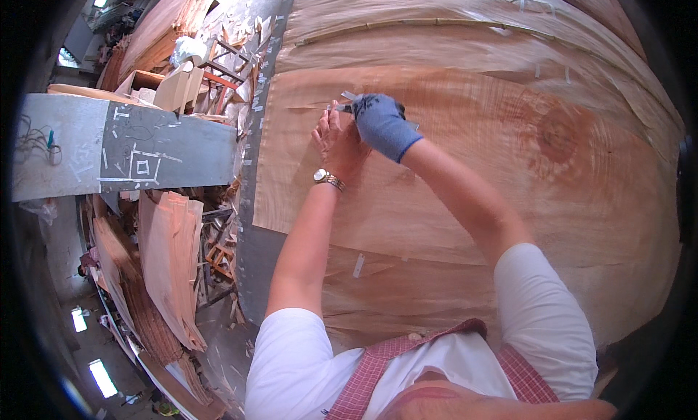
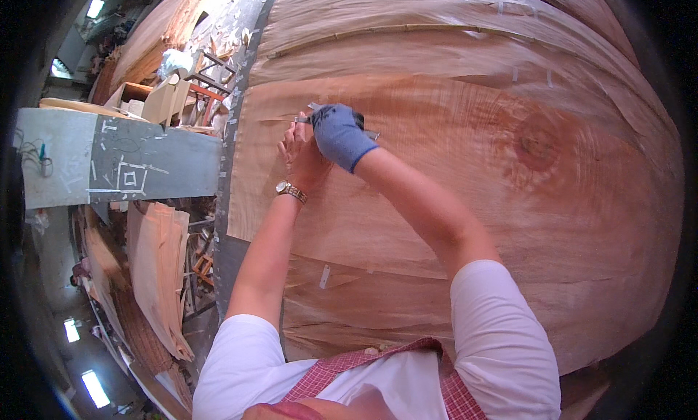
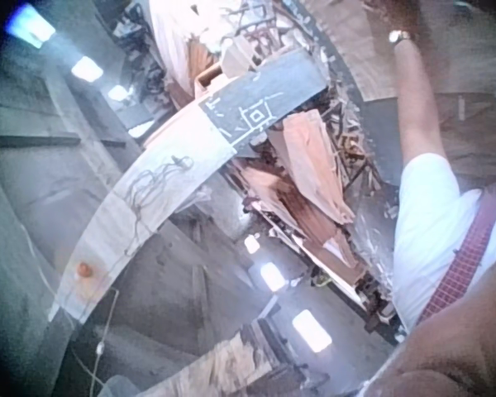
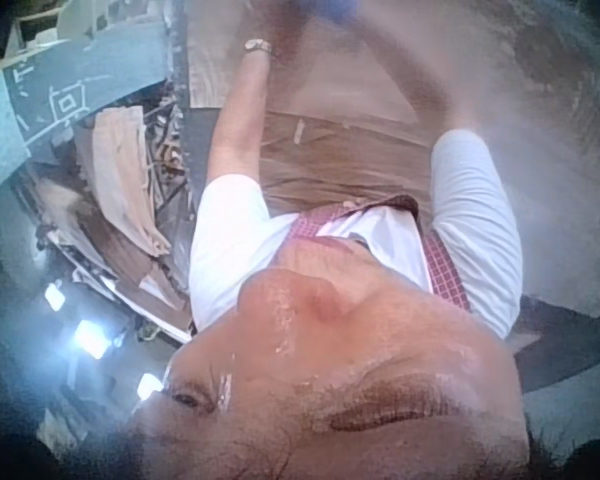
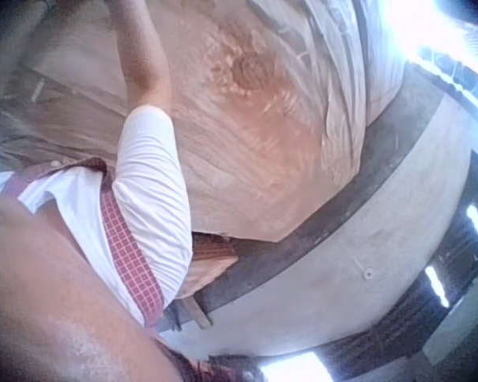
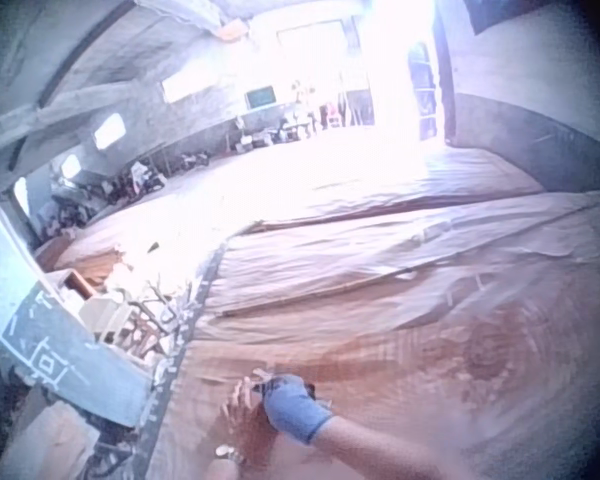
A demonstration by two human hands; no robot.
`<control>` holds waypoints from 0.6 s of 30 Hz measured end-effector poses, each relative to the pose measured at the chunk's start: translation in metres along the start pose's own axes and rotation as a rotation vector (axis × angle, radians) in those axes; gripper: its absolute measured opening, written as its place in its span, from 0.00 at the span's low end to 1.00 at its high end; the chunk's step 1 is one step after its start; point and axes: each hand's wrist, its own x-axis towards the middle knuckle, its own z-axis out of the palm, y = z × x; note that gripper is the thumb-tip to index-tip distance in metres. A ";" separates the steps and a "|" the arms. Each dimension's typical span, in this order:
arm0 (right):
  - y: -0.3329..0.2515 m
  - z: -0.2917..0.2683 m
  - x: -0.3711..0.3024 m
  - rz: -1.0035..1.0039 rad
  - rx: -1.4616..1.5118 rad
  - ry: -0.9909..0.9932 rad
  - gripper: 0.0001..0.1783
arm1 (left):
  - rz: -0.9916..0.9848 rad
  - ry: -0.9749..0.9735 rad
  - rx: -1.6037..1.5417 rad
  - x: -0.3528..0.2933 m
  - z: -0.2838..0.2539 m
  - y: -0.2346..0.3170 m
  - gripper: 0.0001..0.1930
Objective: The person trims wood veneer sheets using a knife, applies strips of tape to the surfaces by hand, and moves individual sheets between large stacks on a worktable.
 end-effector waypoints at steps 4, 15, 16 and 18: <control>-0.018 -0.002 -0.050 0.122 0.240 0.200 0.14 | -0.001 0.076 -0.119 -0.004 -0.005 0.006 0.35; 0.007 -0.081 -0.344 -0.075 1.853 0.149 0.06 | -0.095 -0.026 -0.182 -0.012 0.008 -0.007 0.38; 0.006 -0.085 -0.360 -0.102 1.811 0.174 0.08 | -0.099 0.032 -0.258 -0.022 0.008 -0.011 0.39; 0.003 -0.097 -0.390 0.056 1.768 0.103 0.10 | -0.125 -0.018 -0.178 -0.055 -0.001 -0.003 0.40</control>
